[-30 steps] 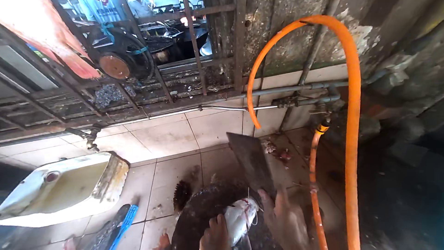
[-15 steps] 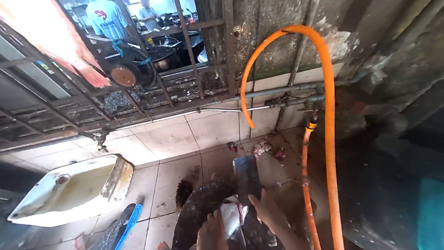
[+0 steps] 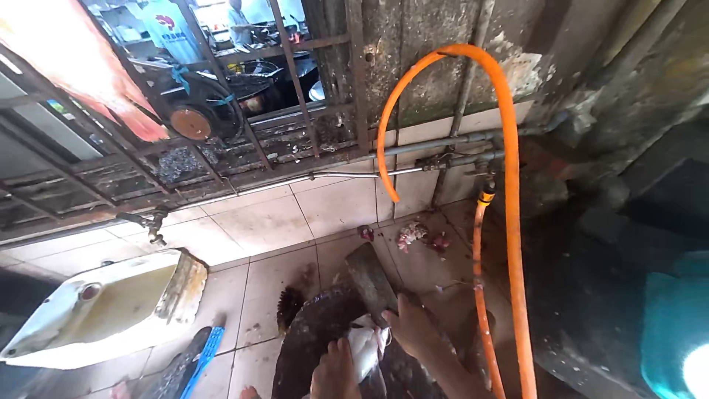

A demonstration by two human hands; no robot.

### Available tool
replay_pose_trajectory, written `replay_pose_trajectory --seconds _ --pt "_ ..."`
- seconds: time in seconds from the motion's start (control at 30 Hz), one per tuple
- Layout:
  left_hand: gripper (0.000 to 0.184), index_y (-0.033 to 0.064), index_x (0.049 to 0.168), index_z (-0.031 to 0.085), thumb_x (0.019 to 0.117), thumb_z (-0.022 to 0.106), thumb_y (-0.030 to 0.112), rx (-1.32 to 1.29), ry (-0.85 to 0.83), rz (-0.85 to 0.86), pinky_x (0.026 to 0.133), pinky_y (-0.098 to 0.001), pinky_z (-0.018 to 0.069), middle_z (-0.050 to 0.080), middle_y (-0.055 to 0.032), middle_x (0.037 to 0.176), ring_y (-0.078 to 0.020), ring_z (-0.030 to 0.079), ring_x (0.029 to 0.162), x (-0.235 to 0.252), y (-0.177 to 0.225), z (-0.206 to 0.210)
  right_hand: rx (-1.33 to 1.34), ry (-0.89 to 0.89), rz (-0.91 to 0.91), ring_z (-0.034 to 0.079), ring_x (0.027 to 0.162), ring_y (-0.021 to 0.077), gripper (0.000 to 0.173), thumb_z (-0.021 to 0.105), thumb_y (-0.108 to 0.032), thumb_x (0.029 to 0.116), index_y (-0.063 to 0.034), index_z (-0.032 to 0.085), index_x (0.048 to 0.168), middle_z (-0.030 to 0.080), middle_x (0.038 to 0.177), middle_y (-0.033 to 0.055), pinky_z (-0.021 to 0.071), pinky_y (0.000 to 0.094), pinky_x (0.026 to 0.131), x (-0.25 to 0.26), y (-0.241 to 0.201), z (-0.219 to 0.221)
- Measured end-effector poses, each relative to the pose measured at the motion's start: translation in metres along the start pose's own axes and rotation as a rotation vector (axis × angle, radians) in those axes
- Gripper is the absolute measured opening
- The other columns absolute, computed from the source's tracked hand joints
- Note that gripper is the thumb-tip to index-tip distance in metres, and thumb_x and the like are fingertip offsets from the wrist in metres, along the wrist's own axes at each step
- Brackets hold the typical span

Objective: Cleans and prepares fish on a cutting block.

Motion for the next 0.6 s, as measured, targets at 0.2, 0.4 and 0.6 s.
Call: replay_pose_trajectory --seconds 0.2,0.4,0.6 --pt "0.087 0.0071 0.148 0.042 0.0742 0.081 0.029 0.030 -0.069 -0.016 0.086 -0.0546 0.0567 0.058 -0.0192 0.139 -0.0386 0.066 0.114 0.007 -0.010 -0.005 -0.028 0.113 -0.035 0.069 0.113 0.0379 0.063 0.048 -0.047 0.1073 -0.0065 0.038 0.154 0.070 0.119 0.0216 0.0540 0.0541 0.098 -0.026 0.000 -0.001" --pt "0.087 0.0057 0.148 0.042 0.0727 0.082 0.026 0.017 -0.075 -0.013 0.086 -0.0547 0.0567 0.057 -0.0213 0.139 -0.0405 0.065 0.114 0.002 -0.009 -0.003 -0.156 0.879 -0.431 0.068 0.050 0.0295 0.037 0.065 -0.033 0.0937 0.0019 0.068 0.104 0.064 0.059 0.0103 0.0567 0.0443 0.046 -0.080 -0.032 -0.008" --pt "0.089 0.0043 0.150 0.041 0.0748 0.081 0.028 0.045 -0.075 0.020 0.087 -0.0571 0.0562 0.056 -0.0228 0.140 -0.0420 0.063 0.118 -0.010 -0.017 0.001 -0.142 -0.055 0.001 0.068 0.116 0.0394 0.056 0.046 -0.044 0.1085 -0.0080 0.039 0.151 0.068 0.124 0.0217 0.0541 0.0567 0.097 -0.029 -0.015 0.025"
Point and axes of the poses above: each hand's wrist, its own x-axis towards the middle knuckle, its own z-axis out of the palm, y = z × x, the point moved 5 cm from there along x, towards the middle knuckle
